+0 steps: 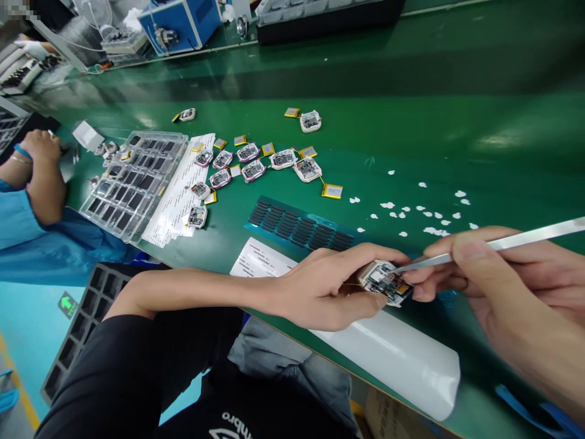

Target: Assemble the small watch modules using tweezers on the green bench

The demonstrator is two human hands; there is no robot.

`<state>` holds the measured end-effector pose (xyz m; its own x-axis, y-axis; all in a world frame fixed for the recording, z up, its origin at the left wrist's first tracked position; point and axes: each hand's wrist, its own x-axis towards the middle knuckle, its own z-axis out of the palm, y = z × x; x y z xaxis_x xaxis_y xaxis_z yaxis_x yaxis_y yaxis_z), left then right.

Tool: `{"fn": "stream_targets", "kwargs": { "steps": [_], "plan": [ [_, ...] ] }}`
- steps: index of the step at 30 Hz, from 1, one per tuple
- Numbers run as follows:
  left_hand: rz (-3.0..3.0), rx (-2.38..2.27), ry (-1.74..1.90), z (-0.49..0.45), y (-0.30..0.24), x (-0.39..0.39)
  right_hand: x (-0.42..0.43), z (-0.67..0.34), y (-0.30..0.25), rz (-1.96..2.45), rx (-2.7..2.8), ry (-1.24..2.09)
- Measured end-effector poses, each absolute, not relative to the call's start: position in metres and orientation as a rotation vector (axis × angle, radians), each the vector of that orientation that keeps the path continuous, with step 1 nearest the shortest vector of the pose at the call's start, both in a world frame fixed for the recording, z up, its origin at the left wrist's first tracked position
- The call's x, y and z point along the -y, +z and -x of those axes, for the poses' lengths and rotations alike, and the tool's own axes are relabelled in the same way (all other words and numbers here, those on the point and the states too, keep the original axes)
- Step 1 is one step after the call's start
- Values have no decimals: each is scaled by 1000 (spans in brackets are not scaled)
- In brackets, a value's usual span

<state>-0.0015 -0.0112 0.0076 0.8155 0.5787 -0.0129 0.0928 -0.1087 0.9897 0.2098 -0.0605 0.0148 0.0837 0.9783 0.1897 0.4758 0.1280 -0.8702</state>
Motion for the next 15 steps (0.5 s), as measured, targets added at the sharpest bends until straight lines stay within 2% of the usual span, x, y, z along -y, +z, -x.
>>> {"fn": "stream_targets", "kwargs": {
  "steps": [3, 15],
  "plan": [
    [-1641, -541, 452, 1, 7, 11, 60, -207, 17, 1529, 1301, 865],
    [-1650, -544, 443, 2, 6, 12, 58, -208, 17, 1515, 1336, 828]
  ]
}}
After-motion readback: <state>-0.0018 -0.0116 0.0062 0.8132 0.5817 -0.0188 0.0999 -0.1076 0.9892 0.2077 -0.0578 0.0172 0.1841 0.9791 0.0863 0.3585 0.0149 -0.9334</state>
